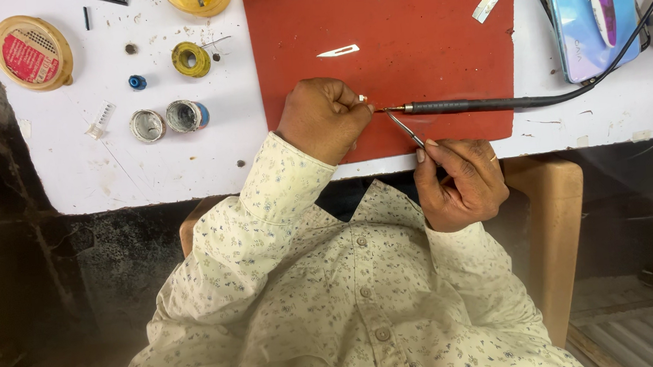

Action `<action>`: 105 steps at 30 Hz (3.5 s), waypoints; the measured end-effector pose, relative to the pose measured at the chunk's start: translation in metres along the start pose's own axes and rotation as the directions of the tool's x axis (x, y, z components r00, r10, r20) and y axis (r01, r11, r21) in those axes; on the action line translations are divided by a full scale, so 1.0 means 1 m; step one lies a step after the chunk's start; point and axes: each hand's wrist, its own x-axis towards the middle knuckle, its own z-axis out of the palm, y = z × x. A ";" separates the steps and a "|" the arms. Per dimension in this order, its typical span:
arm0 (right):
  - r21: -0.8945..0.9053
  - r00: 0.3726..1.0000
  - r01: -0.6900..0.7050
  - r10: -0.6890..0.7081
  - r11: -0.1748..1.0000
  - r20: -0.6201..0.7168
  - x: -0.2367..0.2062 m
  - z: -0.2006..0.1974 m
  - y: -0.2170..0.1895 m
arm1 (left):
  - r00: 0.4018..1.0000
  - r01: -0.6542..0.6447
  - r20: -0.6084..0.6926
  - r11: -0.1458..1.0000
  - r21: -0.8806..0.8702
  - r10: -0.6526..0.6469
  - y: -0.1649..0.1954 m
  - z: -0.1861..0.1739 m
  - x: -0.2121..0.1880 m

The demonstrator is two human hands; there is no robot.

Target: The person uses a soldering iron and tweezers to apply solder to small electronic components on a red work mat. They repeatedly heat the component and feed solder, then inspect the joint with tweezers. The workspace includes solder, flux, and other small parts.

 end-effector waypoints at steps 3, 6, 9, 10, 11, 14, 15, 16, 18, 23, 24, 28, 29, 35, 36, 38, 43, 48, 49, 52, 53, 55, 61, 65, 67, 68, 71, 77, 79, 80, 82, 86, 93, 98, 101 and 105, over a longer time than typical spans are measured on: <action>0.001 1.000 0.005 -0.005 1.000 -0.005 0.000 0.000 0.000 | 1.000 -0.002 0.006 1.000 -0.001 0.002 0.000 0.000 -0.001; 0.006 1.000 0.018 -0.018 1.000 -0.006 0.000 0.001 0.002 | 1.000 -0.002 0.009 1.000 0.012 0.002 0.000 0.000 -0.001; 0.002 1.000 0.018 -0.018 1.000 -0.011 0.000 0.002 0.002 | 1.000 0.000 0.013 1.000 0.018 0.000 0.001 0.000 0.000; 0.001 1.000 0.013 -0.013 1.000 -0.005 -0.001 0.001 0.002 | 1.000 0.001 0.015 1.000 0.017 -0.001 0.001 0.000 0.000; 0.000 1.000 0.007 -0.007 1.000 0.001 -0.001 0.000 0.001 | 1.000 0.000 0.014 1.000 0.013 -0.001 0.001 0.000 0.000; -0.004 1.000 -0.010 0.010 1.000 0.008 -0.001 0.000 0.000 | 1.000 -0.001 0.009 1.000 0.004 0.001 0.001 0.000 -0.001; -0.008 1.000 -0.009 0.009 1.000 0.010 -0.001 0.000 0.000 | 1.000 -0.003 0.005 1.000 0.005 0.003 0.001 0.000 -0.001; -0.013 1.000 -0.007 0.007 1.000 0.012 -0.001 0.000 0.000 | 1.000 -0.004 0.002 1.000 0.005 0.004 0.002 0.000 -0.001; -0.022 1.000 -0.008 0.008 1.000 0.017 -0.001 -0.001 -0.001 | 1.000 -0.002 0.000 1.000 -0.001 0.002 0.002 0.000 -0.001; -0.029 1.000 -0.007 0.008 1.000 0.024 -0.001 -0.002 -0.002 | 1.000 -0.002 0.002 1.000 0.004 0.002 0.002 0.001 -0.002; -0.030 1.000 -0.012 0.012 0.999 0.025 -0.001 -0.002 -0.002 | 1.000 -0.004 0.001 1.000 0.003 0.004 0.002 0.001 -0.003; -0.038 0.999 -0.028 0.029 0.999 0.030 -0.001 -0.002 -0.003 | 1.000 -0.006 0.002 1.000 0.002 0.006 0.003 0.000 -0.003; -0.040 0.999 -0.032 0.033 0.999 0.030 -0.001 -0.003 -0.003 | 1.000 0.000 0.003 1.000 0.005 0.000 0.003 0.000 -0.002; -0.052 0.999 -0.034 0.035 0.998 0.021 -0.002 -0.002 -0.003 | 1.000 0.007 0.004 1.000 0.015 -0.007 0.003 0.000 -0.003; -0.047 1.000 -0.021 0.022 0.999 0.015 -0.001 -0.001 -0.002 | 1.000 -0.002 0.003 1.000 0.022 0.002 0.003 0.000 -0.003; -0.036 1.000 0.005 -0.005 0.999 0.003 -0.001 0.000 -0.001 | 1.000 -0.005 0.003 1.000 0.027 0.005 0.003 0.000 -0.002; -0.038 1.000 -0.005 0.005 0.999 0.005 -0.001 0.000 -0.001 | 1.000 0.001 0.007 1.000 0.019 -0.001 0.002 0.001 -0.002; -0.027 1.000 -0.001 0.001 1.000 0.005 -0.001 0.000 -0.001 | 1.000 -0.010 0.008 1.000 0.018 0.010 0.001 0.001 -0.002; -0.027 1.000 -0.001 0.002 1.000 0.007 -0.001 0.000 -0.001 | 1.000 -0.010 0.009 1.000 0.019 0.010 0.001 0.001 -0.002; -0.026 1.000 -0.002 0.002 1.000 0.013 -0.001 -0.001 -0.001 | 1.000 -0.024 0.005 1.000 0.021 0.024 0.001 0.001 -0.002; -0.026 1.000 -0.002 0.002 1.000 0.014 -0.001 -0.001 -0.001 | 1.000 -0.017 0.004 1.000 0.021 0.017 0.001 0.001 -0.002; -0.034 1.000 0.004 -0.003 0.999 0.016 0.000 -0.001 -0.001 | 1.000 -0.004 0.003 1.000 0.021 0.004 0.002 0.001 -0.002; -0.022 1.000 -0.010 0.011 1.000 0.028 -0.002 -0.002 -0.002 | 1.000 -0.007 0.000 1.000 0.024 0.007 0.002 0.001 -0.003; -0.021 1.000 -0.008 0.008 1.000 0.022 -0.002 -0.002 0.000 | 1.000 -0.014 0.007 1.000 0.027 0.014 0.001 0.001 -0.002; -0.026 1.000 0.002 -0.002 1.000 0.010 -0.002 -0.001 0.000 | 1.000 -0.015 0.009 0.999 0.028 0.015 0.001 0.001 -0.002; -0.029 1.000 0.007 -0.007 1.000 0.004 -0.002 0.000 0.000 | 1.000 -0.017 0.008 0.999 0.028 0.017 0.001 0.001 -0.002; -0.037 1.000 -0.001 0.002 0.999 0.007 -0.003 -0.001 -0.001 | 1.000 -0.023 0.008 0.999 0.030 0.023 0.000 0.001 -0.002; -0.041 1.000 0.003 -0.003 0.999 0.010 -0.002 -0.001 0.000 | 1.000 -0.007 0.013 1.000 0.015 0.007 0.001 0.001 -0.001; -0.040 1.000 0.009 -0.008 0.999 0.010 -0.001 0.000 0.000 | 1.000 -0.015 0.012 1.000 0.010 0.015 0.000 0.000 -0.001; -0.039 1.000 0.012 -0.011 0.999 0.010 0.000 0.001 0.000 | 1.000 -0.014 0.010 1.000 0.011 0.014 0.001 0.000 -0.001; -0.040 1.000 0.009 -0.008 0.999 0.013 0.000 0.000 0.000 | 1.000 -0.012 0.007 1.000 0.014 0.012 0.001 0.000 -0.001; -0.039 1.000 -0.009 0.010 0.999 0.022 0.000 0.000 -0.003 | 1.000 -0.003 0.007 1.000 0.011 0.003 0.001 0.000 -0.002; -0.030 1.000 0.000 0.000 1.000 0.012 -0.001 0.000 -0.002 | 1.000 -0.006 0.007 1.000 0.005 0.006 0.002 0.000 -0.002; -0.011 1.000 0.028 -0.028 1.000 -0.007 -0.001 0.003 0.003 | 1.000 -0.013 0.005 1.000 0.000 0.013 0.002 0.000 -0.003; 0.026 0.998 0.063 -0.062 0.998 -0.024 -0.001 0.005 0.006 | 1.000 -0.012 0.006 1.000 0.003 0.012 0.002 -0.001 -0.003; -0.004 0.999 0.040 -0.039 0.999 0.010 -0.003 0.002 0.003 | 1.000 -0.017 -0.001 1.000 -0.002 0.017 0.001 -0.001 -0.003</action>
